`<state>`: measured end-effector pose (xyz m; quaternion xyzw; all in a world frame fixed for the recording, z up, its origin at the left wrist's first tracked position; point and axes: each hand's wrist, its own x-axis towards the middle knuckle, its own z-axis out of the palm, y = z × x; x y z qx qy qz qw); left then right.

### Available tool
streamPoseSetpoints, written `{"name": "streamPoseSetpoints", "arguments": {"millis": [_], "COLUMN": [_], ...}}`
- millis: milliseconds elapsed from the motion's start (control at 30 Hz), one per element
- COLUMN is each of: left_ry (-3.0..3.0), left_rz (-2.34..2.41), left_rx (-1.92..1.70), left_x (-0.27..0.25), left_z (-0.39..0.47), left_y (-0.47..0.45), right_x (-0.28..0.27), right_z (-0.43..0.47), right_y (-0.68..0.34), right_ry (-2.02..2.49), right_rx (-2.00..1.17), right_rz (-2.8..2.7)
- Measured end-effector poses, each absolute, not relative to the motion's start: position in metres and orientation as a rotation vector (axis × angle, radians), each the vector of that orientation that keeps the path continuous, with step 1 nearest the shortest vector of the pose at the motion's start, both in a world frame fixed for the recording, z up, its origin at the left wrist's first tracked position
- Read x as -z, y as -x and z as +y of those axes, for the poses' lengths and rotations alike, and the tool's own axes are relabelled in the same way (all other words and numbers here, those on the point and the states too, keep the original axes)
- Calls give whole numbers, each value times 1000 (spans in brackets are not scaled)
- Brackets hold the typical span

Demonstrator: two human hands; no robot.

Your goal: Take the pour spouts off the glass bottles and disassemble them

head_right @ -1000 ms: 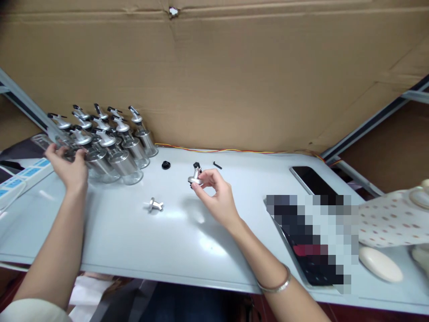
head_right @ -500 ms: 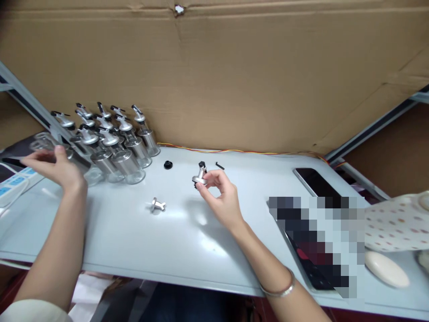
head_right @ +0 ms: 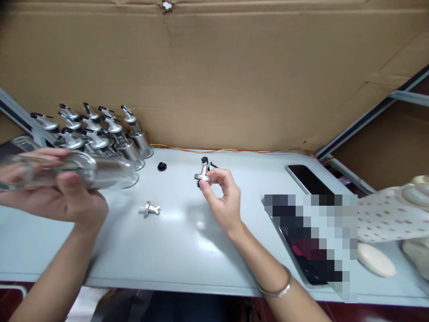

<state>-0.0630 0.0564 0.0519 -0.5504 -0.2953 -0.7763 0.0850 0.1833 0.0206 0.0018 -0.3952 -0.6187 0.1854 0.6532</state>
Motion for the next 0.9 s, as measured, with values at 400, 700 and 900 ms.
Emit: {"name": "streamPoseSetpoints", "arguments": {"millis": [400, 700, 900], "left_ry": [2705, 2813, 3102], "left_rz": [-786, -881, -951], "left_rx": [2288, 2186, 2004], "left_x": [-2, 13, 31], "left_z": [3, 6, 1], "left_y": [-12, -19, -25], "right_x": [1, 3, -3], "right_z": [15, 16, 13], "right_y": [-185, -185, -179], "right_ry": [850, 632, 475], "right_rx": [-321, -226, -137], "right_rz": [-1496, -1638, -1733]}}
